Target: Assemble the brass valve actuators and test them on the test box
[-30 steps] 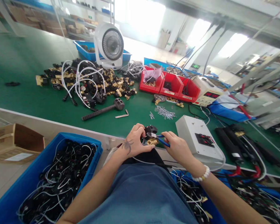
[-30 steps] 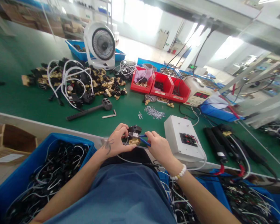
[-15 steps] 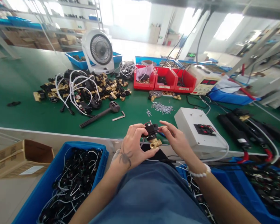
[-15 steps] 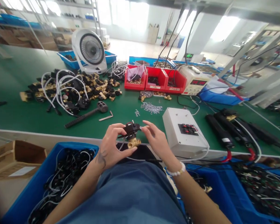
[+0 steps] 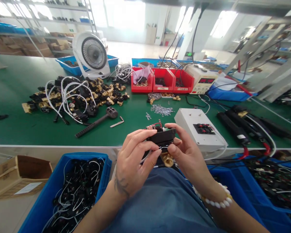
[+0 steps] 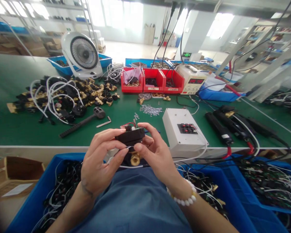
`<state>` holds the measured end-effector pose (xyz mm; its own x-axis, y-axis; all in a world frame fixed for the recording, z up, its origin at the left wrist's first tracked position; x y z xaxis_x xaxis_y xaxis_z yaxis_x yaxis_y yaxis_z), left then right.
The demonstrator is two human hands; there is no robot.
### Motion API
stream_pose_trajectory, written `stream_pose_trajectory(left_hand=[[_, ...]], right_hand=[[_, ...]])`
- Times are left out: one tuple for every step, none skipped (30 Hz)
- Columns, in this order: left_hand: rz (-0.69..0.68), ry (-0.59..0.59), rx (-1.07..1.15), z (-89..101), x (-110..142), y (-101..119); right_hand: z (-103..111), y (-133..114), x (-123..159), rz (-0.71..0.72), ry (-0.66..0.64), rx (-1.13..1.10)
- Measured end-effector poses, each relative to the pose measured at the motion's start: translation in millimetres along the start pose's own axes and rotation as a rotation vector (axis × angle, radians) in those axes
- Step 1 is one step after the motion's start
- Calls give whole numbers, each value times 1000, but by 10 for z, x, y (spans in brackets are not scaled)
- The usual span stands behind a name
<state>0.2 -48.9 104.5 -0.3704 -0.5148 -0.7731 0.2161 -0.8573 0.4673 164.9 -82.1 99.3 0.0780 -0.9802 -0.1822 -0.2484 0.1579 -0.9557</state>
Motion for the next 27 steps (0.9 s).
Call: stream_pose_trajectory(left_hand=[[3, 8, -1, 0, 2, 13], [6, 14, -2, -2, 8, 24], [9, 15, -2, -8, 17, 34], [17, 10, 5, -21, 31, 40], [38, 19, 29, -38, 49, 38], [78, 51, 76, -57, 72, 27], [145, 99, 155, -82, 98, 3], [244, 142, 280, -117, 125, -34], [372, 165, 452, -163, 152, -83], [519, 148, 659, -223, 176, -134], [671, 89, 874, -292, 195, -177], [807, 12, 1059, -356, 209, -207], [918, -41, 1190, -401, 216, -226], [994, -50, 1254, -424, 215, -241], [1043, -26, 1263, -428, 207, -250], [1067, 6, 1244, -420, 195, -251], [1076, 27, 1222, -404, 180, -243], [1075, 21, 1212, -388, 163, -224], [1073, -3, 1214, -371, 147, -197], [1069, -27, 1216, -353, 134, -168], [1066, -44, 1213, -335, 123, -137], [1069, -50, 1205, -316, 115, -107], [1075, -52, 1194, -299, 112, -79], [1083, -52, 1184, -284, 111, -53], [1089, -55, 1177, -272, 113, -28], [1089, -63, 1174, -263, 117, -6], [1084, -77, 1173, -256, 123, 15]], right_hand=[[-13, -6, 0, 6, 7, -3], [-22, -9, 0, 9, 14, -5], [-29, -8, 0, 9, 22, -4], [-35, -5, 1, 7, 30, -3], [-43, 3, 4, 3, 39, -1], [-53, 14, 9, -3, 48, 1], [-66, 26, 15, -6, 58, 3], [-81, 35, 21, -1, 68, 10], [-95, 41, 25, 9, 77, 30], [-102, 38, 22, 18, 79, 82], [-98, 26, 9, 20, 71, 175], [-73, 1, -19, 17, 49, 309], [-17, -40, -65, 19, 26, 469], [81, -99, -131, 34, 20, 644], [225, -172, -216, 56, 40, 818], [415, -261, -316, 113, 108, 964], [648, -354, -424, 160, 236, 1104], [910, -435, -535, 171, 380, 1221], [1178, -491, -647, 142, 472, 1303], [1437, -514, -753, 71, 488, 1345], [1677, -511, -842, -15, 486, 1329], [1880, -481, -911, -109, 437, 1278], [2040, -433, -956, -202, 379, 1224], [2155, -379, -978, -273, 335, 1166], [2226, -327, -983, -317, 307, 1118], [2261, -285, -978, -335, 305, 1088], [2266, -255, -967, -330, 327, 1073]])
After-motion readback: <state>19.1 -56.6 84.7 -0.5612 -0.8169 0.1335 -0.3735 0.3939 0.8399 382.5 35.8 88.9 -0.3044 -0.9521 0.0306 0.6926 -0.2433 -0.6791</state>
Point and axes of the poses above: each hand's wrist, its own x-axis away from the middle knuckle, its own z-axis out of the back of the hand, y = z × x, the point moved 2 cm from there along -x, towards the middle knuckle, and after that the axes turned 6 degrees about -y, right-handed, at the moved point
